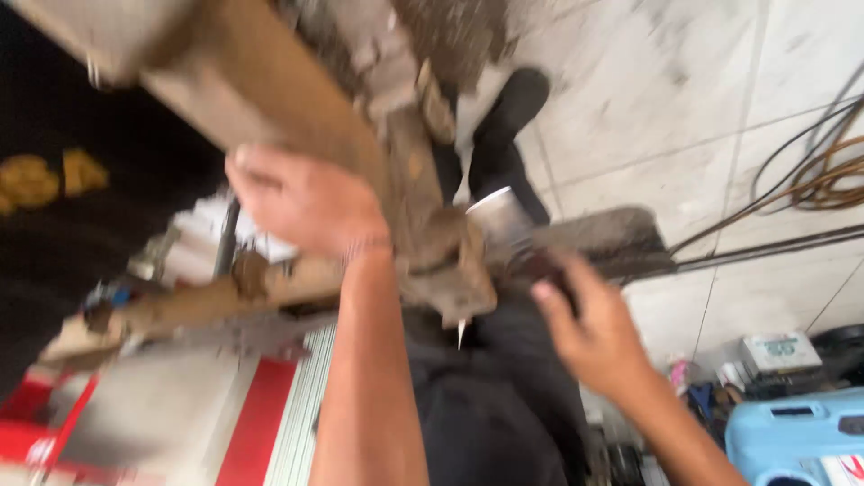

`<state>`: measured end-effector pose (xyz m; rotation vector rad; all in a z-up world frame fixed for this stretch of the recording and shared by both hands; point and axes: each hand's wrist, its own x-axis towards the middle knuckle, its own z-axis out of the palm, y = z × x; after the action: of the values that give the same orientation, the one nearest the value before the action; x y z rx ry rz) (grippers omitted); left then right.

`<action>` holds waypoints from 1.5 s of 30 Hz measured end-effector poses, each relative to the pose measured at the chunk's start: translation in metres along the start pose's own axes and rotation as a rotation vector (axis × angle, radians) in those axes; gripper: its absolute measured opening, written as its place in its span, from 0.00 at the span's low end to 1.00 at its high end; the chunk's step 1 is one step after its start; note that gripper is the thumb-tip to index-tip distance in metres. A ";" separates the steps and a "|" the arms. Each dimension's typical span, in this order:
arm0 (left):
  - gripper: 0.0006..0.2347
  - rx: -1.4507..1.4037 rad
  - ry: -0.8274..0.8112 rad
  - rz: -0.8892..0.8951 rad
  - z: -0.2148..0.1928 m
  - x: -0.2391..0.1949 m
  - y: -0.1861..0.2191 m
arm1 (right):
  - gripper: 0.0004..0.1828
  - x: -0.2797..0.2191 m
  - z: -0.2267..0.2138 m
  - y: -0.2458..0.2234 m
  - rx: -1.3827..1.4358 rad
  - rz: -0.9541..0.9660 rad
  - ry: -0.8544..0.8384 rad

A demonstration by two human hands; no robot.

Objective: The person uses a scraper to remove rust and debris from a rusty metal frame, likely part of a vehicle's undercarriage. They hold the frame with one hand while scraping with the other, working on various sections of the metal structure.

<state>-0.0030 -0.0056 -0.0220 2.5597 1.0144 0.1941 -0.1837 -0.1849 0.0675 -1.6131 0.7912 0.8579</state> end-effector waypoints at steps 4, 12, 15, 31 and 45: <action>0.19 -0.026 -0.028 0.041 -0.007 -0.005 -0.007 | 0.20 -0.036 -0.011 0.039 -0.070 0.262 -0.030; 0.21 0.065 0.049 0.044 -0.003 0.002 -0.018 | 0.20 -0.017 -0.004 0.016 -0.090 -0.225 0.012; 0.22 0.008 0.021 0.030 0.001 0.001 -0.009 | 0.22 -0.015 -0.006 0.009 -0.102 -0.242 0.021; 0.22 0.006 0.003 -0.058 0.008 0.002 -0.010 | 0.21 -0.035 -0.003 0.030 -0.084 -0.310 0.199; 0.24 -0.038 -0.038 -0.044 -0.006 0.001 -0.004 | 0.18 -0.011 0.017 0.068 0.012 -0.242 0.124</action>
<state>-0.0064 -0.0007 -0.0176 2.4953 1.0416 0.1505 -0.2492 -0.1805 0.0410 -1.7233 0.6679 0.5837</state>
